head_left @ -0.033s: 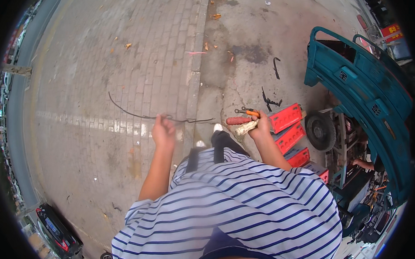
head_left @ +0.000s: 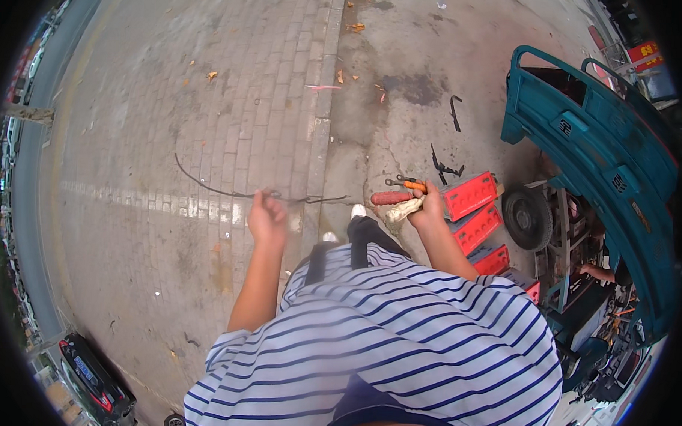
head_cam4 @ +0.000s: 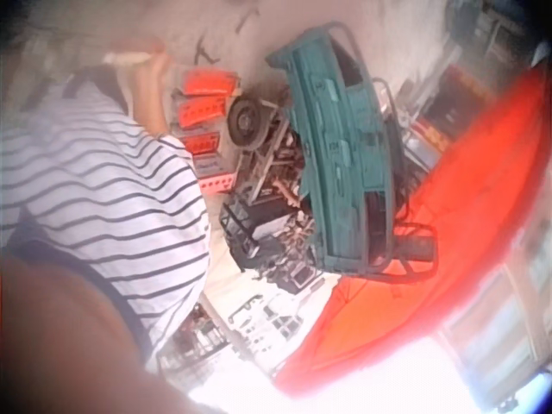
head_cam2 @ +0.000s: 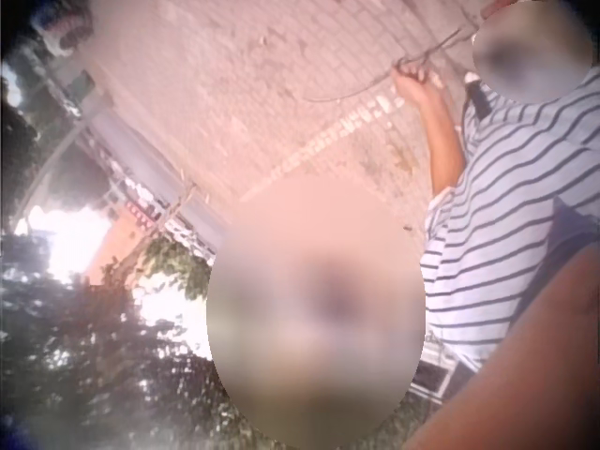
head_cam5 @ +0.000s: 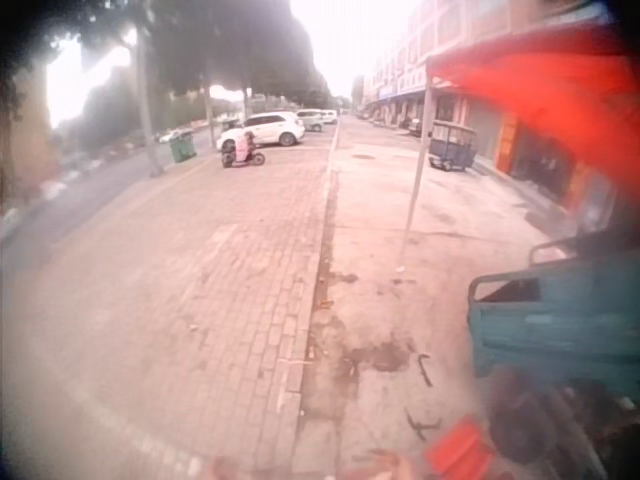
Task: The person squats on the ground and uses pliers and a screwdriver to strip and twist a black wire. They then stand, walk into a workshop, and continue stripping and twisting the wire ends.
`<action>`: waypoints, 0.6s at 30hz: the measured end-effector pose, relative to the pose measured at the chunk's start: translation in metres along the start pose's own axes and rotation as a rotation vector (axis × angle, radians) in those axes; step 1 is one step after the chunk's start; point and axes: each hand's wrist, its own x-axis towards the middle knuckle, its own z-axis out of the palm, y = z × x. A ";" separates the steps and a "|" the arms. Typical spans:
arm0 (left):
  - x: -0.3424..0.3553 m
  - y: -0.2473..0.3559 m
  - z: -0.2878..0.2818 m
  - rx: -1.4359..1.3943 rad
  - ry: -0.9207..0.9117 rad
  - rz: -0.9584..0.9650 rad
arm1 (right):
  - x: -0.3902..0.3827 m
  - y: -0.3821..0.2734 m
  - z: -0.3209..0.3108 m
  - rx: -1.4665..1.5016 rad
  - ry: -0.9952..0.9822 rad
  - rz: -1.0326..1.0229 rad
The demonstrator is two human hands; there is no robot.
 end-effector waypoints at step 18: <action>0.075 -0.036 0.130 0.261 -0.113 -0.280 | 0.033 -0.090 -0.039 0.399 0.080 -0.139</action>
